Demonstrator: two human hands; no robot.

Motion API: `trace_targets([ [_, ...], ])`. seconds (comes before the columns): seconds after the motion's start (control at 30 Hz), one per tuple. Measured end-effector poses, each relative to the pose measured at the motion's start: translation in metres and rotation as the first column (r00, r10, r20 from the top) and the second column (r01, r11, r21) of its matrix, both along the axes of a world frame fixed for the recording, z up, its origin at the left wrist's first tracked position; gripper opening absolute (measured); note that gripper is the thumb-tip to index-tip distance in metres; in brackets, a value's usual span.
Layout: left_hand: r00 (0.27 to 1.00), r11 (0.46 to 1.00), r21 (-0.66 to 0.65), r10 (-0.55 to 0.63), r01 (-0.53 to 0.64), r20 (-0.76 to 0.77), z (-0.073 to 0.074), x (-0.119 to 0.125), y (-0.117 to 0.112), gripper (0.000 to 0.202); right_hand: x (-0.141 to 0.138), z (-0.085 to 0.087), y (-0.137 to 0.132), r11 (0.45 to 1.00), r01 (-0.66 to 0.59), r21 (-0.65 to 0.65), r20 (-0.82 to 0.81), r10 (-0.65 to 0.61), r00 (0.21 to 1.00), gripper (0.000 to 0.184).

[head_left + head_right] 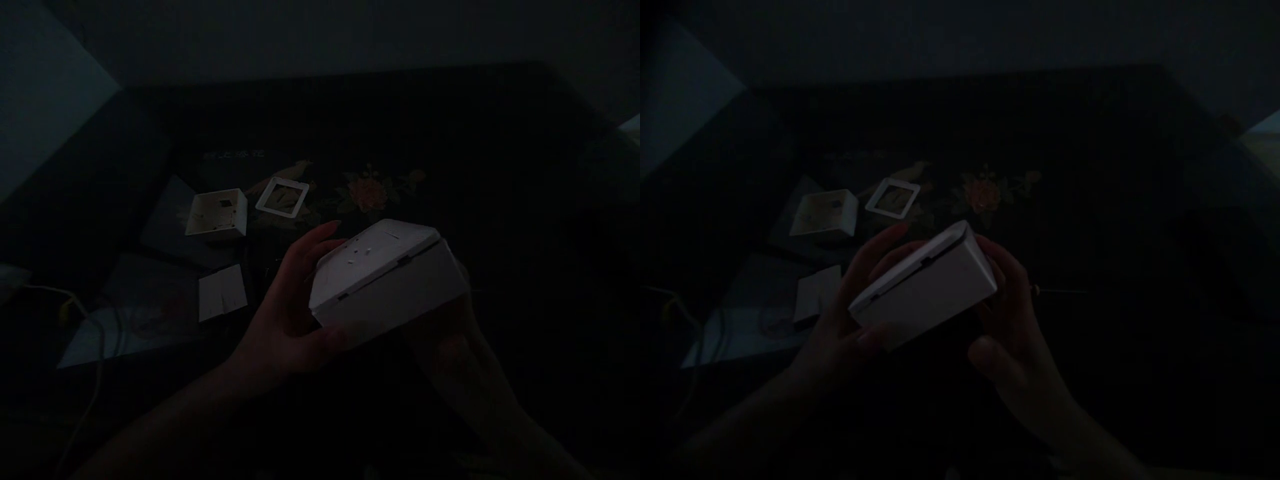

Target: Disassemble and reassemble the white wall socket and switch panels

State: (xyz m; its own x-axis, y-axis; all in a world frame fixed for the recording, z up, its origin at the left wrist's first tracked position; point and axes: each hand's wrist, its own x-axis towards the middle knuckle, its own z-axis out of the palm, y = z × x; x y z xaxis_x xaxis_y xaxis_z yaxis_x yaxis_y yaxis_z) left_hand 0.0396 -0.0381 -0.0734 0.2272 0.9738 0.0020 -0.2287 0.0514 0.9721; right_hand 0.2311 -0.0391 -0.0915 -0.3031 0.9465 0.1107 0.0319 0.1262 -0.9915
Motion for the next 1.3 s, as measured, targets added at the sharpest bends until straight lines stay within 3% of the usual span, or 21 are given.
trace_targets([
  [0.13,0.999,0.996,0.087,-0.028,0.032,-0.047,-0.003,-0.012,0.007,0.087,0.011,0.003,0.005,0.999,0.034,0.009,-0.089,-0.033,0.996,0.061],
  [0.27,0.987,0.987,0.157,0.007,0.018,-0.158,-0.007,-0.013,0.007,0.091,0.012,0.004,0.006,0.999,-0.022,0.044,0.133,0.016,0.991,0.074],
  [0.37,0.985,0.991,0.131,0.053,-0.031,-0.163,-0.007,-0.006,0.002,0.090,0.003,0.002,0.003,0.995,-0.081,-0.049,0.228,0.090,0.970,0.078],
  [0.57,0.975,0.994,0.033,-0.097,0.106,-0.200,-0.003,-0.002,-0.003,0.089,-0.008,-0.003,-0.001,0.991,-0.109,-0.083,0.091,0.117,0.989,0.081],
  [0.87,0.953,0.984,0.142,-0.063,0.110,-0.295,-0.006,-0.007,0.000,0.080,-0.006,-0.005,-0.002,0.991,-0.119,-0.057,0.096,0.124,0.988,0.086],
  [1.07,0.948,0.982,0.133,-0.087,0.133,-0.306,-0.005,-0.005,0.001,0.080,-0.008,-0.008,-0.004,0.986,-0.133,-0.101,0.069,0.141,0.988,0.089],
  [1.3,0.946,0.987,0.123,-0.057,0.101,-0.319,-0.004,-0.005,0.002,0.076,-0.008,-0.009,-0.003,0.991,-0.122,-0.055,0.148,0.129,0.981,0.094],
])
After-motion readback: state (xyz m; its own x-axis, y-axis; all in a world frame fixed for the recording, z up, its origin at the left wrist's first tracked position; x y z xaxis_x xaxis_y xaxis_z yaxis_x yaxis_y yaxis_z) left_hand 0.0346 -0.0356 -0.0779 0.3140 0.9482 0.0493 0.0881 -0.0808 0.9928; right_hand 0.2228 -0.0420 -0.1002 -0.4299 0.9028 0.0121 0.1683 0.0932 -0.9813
